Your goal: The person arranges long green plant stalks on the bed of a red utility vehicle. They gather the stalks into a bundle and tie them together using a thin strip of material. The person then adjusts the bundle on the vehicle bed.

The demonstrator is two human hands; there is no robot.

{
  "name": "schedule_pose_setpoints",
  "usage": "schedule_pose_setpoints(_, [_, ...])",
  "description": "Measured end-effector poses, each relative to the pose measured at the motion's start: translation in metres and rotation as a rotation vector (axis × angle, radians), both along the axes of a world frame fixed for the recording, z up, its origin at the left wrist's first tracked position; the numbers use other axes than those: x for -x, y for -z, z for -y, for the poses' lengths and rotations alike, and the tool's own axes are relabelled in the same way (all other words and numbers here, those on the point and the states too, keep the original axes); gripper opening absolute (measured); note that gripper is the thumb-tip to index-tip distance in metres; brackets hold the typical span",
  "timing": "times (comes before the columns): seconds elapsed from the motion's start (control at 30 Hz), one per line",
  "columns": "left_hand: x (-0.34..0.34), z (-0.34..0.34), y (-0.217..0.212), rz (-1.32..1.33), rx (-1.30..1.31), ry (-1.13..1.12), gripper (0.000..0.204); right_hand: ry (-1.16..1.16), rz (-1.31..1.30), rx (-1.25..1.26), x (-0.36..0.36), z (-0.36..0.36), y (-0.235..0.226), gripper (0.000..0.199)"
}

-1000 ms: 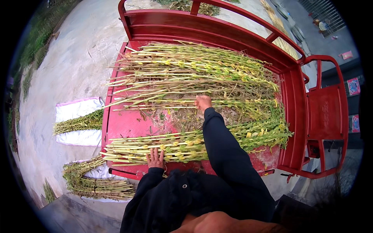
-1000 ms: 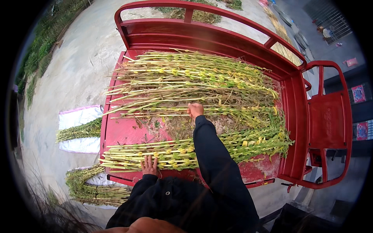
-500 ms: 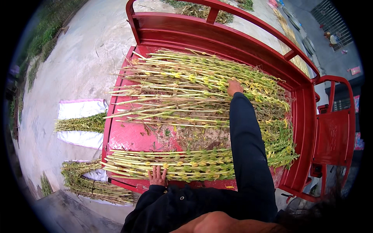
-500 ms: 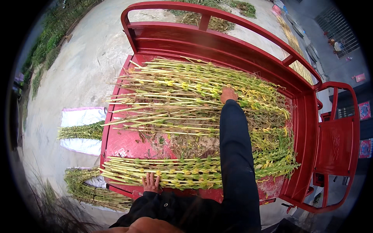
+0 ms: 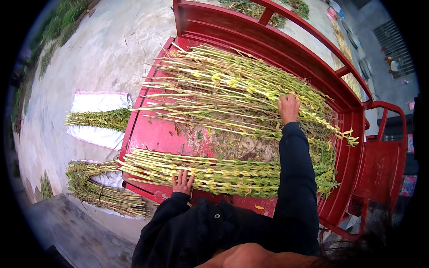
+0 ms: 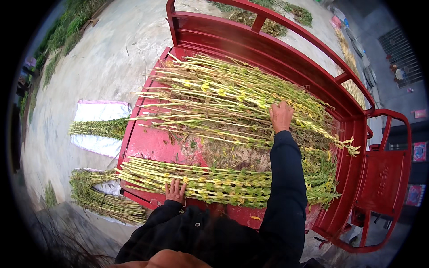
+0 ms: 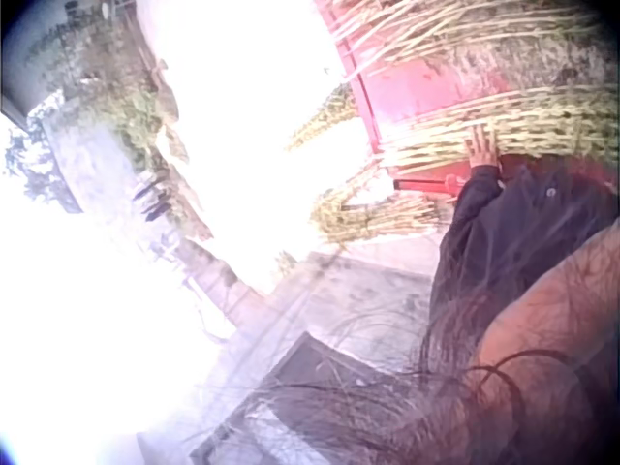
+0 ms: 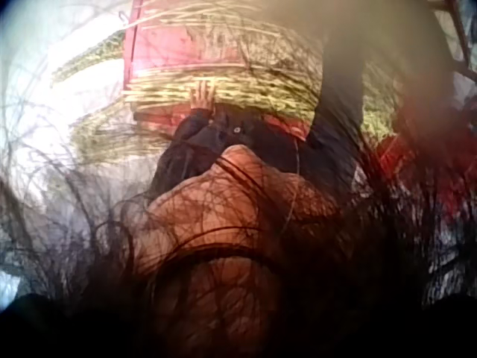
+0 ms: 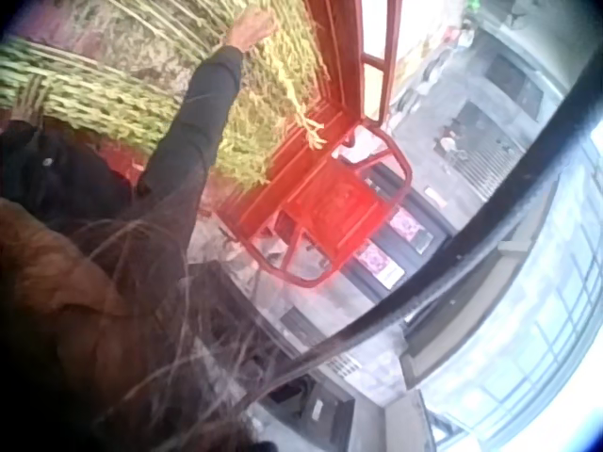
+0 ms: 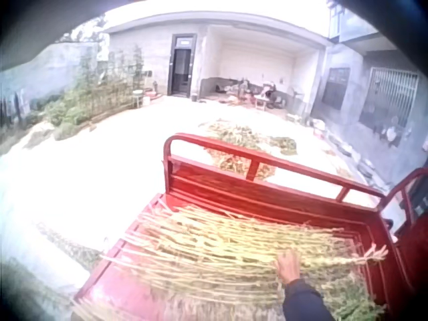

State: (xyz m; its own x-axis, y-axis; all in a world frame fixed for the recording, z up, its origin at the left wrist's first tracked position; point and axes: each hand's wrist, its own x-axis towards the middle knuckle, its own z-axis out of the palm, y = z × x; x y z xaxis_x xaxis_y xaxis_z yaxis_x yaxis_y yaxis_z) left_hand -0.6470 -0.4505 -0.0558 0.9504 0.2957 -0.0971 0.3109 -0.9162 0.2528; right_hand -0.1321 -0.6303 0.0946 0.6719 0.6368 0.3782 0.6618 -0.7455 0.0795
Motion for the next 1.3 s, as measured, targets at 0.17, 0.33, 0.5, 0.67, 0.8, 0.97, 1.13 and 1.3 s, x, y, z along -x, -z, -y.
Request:
schedule_pose_setpoints(0.17, [0.0,0.0,-0.008,-0.105,0.046,0.016,0.053,-0.046,-0.009,0.014,0.067,0.026,-0.015,0.021])
schedule_pose_setpoints(0.33, [0.003,0.003,0.008,-0.09,-0.038,0.02,0.053,0.095,0.116,0.047,0.079,0.035,-0.045,0.033])
schedule_pose_setpoints(0.5, [0.001,0.004,0.004,-0.109,-0.034,0.019,0.056,0.218,-0.081,-0.16,0.077,0.04,-0.051,0.037])
schedule_pose_setpoints(0.67, [0.015,0.005,0.014,-0.01,-0.086,-0.004,0.056,0.064,-0.676,0.022,0.185,0.058,0.035,0.042])
schedule_pose_setpoints(0.8, [0.015,0.004,0.014,0.035,-0.084,-0.023,0.055,0.325,-0.91,0.211,0.266,0.089,0.119,0.05])
schedule_pose_setpoints(0.97, [-0.007,0.013,-0.005,0.078,-0.168,0.119,0.059,0.186,-0.734,0.123,0.271,0.095,0.124,0.045])
schedule_pose_setpoints(1.13, [-0.046,0.03,-0.007,-0.204,-0.168,0.165,0.07,0.297,-1.088,0.223,0.221,0.086,0.131,0.042])
schedule_pose_setpoints(1.3, [-0.041,0.027,0.021,-0.119,-0.171,0.136,0.06,0.512,-0.956,0.369,0.187,0.042,0.139,0.03])
